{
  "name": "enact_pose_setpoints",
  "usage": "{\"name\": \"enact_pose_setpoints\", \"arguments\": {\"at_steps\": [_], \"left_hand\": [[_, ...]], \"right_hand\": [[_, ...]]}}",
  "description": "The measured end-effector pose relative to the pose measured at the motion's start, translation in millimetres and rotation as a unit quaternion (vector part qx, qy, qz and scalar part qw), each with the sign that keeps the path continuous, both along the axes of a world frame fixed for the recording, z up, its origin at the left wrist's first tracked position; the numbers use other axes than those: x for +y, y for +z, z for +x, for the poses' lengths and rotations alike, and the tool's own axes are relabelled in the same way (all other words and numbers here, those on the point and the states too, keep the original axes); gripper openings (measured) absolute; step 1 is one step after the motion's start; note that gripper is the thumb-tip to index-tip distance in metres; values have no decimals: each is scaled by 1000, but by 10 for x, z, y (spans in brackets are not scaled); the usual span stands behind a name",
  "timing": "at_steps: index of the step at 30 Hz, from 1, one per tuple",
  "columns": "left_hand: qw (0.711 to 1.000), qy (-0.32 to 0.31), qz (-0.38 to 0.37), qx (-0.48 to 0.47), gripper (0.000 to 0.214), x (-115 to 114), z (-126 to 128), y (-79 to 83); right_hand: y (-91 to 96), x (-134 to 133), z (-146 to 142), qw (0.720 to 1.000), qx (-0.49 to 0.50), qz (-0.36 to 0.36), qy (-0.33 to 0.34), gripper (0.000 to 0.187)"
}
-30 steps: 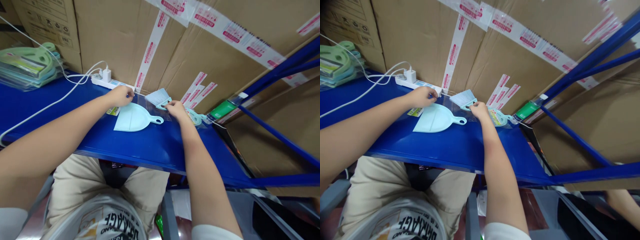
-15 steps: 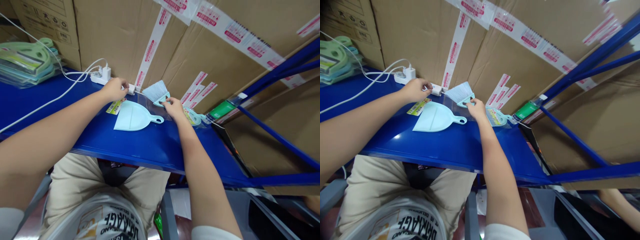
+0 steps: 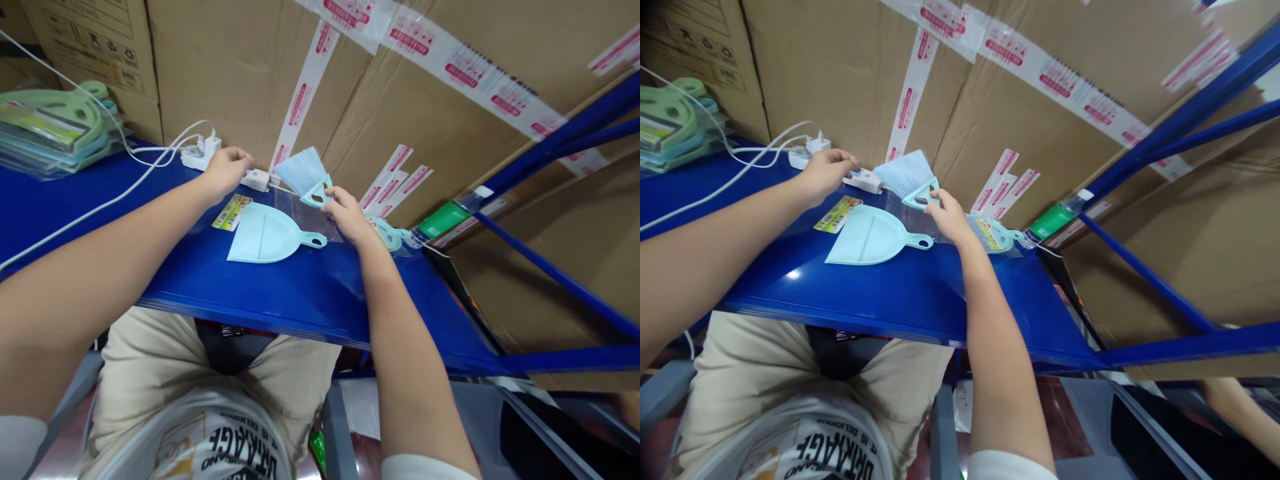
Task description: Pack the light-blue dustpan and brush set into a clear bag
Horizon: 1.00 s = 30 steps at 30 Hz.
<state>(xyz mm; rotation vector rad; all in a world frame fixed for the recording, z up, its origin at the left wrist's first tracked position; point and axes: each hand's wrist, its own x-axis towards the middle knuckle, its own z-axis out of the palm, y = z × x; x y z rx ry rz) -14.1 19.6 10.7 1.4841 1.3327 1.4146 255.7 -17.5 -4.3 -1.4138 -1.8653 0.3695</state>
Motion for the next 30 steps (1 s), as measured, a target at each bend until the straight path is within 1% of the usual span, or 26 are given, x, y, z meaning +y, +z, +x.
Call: {"name": "enact_pose_setpoints", "arguments": {"at_steps": [2, 4, 7, 9, 11, 13, 15, 17, 20, 23, 26, 28, 30], "left_hand": [[999, 3, -26, -39, 8, -33, 19, 38], [997, 3, -36, -74, 12, -67, 37, 73], [993, 14, -30, -115, 22, -112, 54, 117], [991, 45, -14, -129, 29, -134, 51, 148], [990, 80, -3, -116, 37, -150, 35, 184], [991, 108, -9, -84, 45, -161, 14, 227], [991, 120, -19, -61, 50, -168, -3, 272], [992, 114, -19, -56, 53, -178, -7, 312], [996, 74, -30, -44, 56, -203, 1, 337], [998, 51, -41, -1, 52, -216, 5, 298], [997, 40, -44, 40, 39, -166, -4, 209], [996, 47, -44, 63, 29, -97, -14, 140], [994, 54, -21, 95, 21, -23, -30, 73]], "right_hand": [[43, -71, -63, 1000, -15, 5, -5, 25], [91, -144, -133, 999, -38, 14, -9, 26], [135, -210, -201, 997, -64, 28, -11, 27], [142, -224, -214, 996, -78, 35, -11, 28], [143, -227, -214, 995, -93, 38, -16, 28], [147, -234, -214, 993, -107, 38, -29, 29], [156, -247, -222, 992, -118, 35, -38, 30], [163, -261, -232, 991, -126, 34, -29, 32], [155, -267, -244, 991, -125, 37, 3, 35], [129, -253, -248, 993, -111, 38, 27, 39], [104, -230, -243, 994, -96, 33, 43, 41], [94, -211, -227, 994, -93, 28, 41, 42], [85, -190, -194, 995, -95, 21, 17, 44]]}}
